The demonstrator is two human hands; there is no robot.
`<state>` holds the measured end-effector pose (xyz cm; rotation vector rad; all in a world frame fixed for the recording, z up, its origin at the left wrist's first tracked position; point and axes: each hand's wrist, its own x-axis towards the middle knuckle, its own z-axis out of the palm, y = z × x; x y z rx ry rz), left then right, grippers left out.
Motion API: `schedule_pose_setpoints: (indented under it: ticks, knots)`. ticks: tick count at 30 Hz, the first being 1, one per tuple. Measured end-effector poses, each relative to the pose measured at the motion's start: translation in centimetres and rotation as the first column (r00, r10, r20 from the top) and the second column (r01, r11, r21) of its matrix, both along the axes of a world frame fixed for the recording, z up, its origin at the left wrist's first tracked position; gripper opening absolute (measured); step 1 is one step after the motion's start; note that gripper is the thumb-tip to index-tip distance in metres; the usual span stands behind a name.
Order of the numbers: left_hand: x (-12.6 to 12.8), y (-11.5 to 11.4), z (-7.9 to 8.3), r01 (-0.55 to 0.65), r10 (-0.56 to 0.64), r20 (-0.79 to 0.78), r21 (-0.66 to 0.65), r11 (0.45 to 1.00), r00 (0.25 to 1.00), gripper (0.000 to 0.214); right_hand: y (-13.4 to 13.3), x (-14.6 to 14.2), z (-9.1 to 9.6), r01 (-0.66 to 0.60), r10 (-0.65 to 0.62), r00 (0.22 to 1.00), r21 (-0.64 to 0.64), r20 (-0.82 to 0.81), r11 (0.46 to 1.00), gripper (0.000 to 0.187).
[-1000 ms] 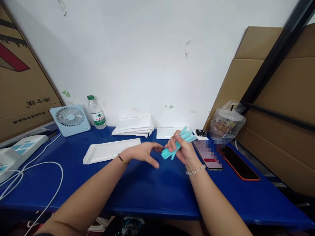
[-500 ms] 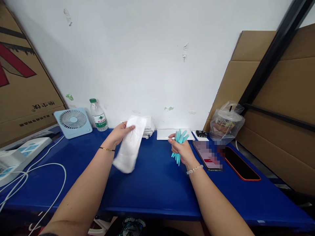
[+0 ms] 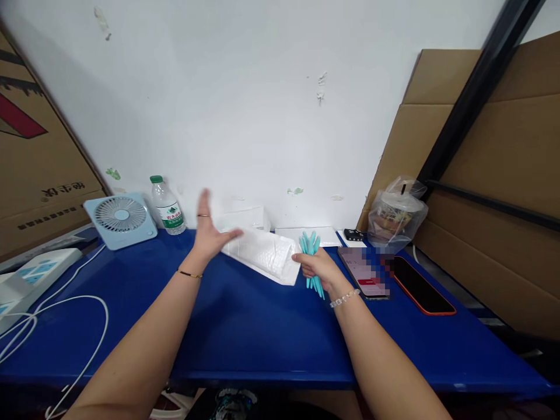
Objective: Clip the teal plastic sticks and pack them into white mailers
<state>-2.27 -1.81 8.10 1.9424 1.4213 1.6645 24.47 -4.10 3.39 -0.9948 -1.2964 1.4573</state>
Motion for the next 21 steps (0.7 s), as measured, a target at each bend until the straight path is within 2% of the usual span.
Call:
schedule_pose_setpoints:
  ticks: [1,2,3,4,6,8,10,14,17,21]
  knots:
    - [0.4,-0.5,0.0,0.146,-0.150,-0.247,-0.033,0.989,0.957,0.120,0.1,0.6,0.1,-0.050,0.051,0.998,-0.030,0.022,0.998,0.044]
    - [1.1,-1.0,-0.1,0.256,-0.277,-0.446,-0.109,0.961,0.851,0.122,0.3,1.1,0.1,-0.096,0.098,0.994,-0.055,0.036,0.994,0.044]
    - [1.9,-1.3,-0.5,0.306,-0.354,-0.582,-0.184,0.934,0.732,0.123,0.4,1.5,0.1,-0.136,0.140,0.989,-0.075,0.045,0.988,0.043]
    - [2.7,-1.6,-1.0,0.311,-0.387,-0.671,-0.238,0.920,0.633,0.123,0.5,1.8,0.0,-0.169,0.174,0.983,-0.091,0.051,0.981,0.042]
    - [4.3,-1.9,-2.2,0.271,-0.378,-0.763,-0.272,0.923,0.524,0.120,0.6,2.1,-0.1,-0.194,0.200,0.978,-0.104,0.053,0.976,0.040]
    - [5.2,-1.9,-3.2,0.221,-0.332,-0.797,-0.253,0.942,0.505,0.110,0.7,2.2,-0.2,-0.195,0.202,0.978,-0.109,0.053,0.975,0.040]
    - [5.5,-1.8,-3.6,0.183,-0.286,-0.805,-0.222,0.958,0.520,0.092,0.7,2.0,-0.2,-0.186,0.194,0.979,-0.111,0.057,0.976,0.041]
    - [5.1,-1.6,-3.2,0.125,-0.221,-0.804,-0.182,0.975,0.552,0.057,0.6,2.1,0.5,-0.084,0.085,0.996,-0.049,0.006,0.995,0.026]
    - [5.0,-1.7,-2.6,0.086,-0.183,-0.790,-0.164,0.983,0.585,0.049,0.6,2.7,1.5,0.083,-0.069,0.983,0.069,-0.173,0.994,0.020]
    - [5.3,-2.0,-2.0,0.053,-0.158,-0.753,-0.162,0.985,0.639,0.040,0.2,3.0,3.4,0.246,-0.160,0.888,0.150,-0.431,0.958,0.025]
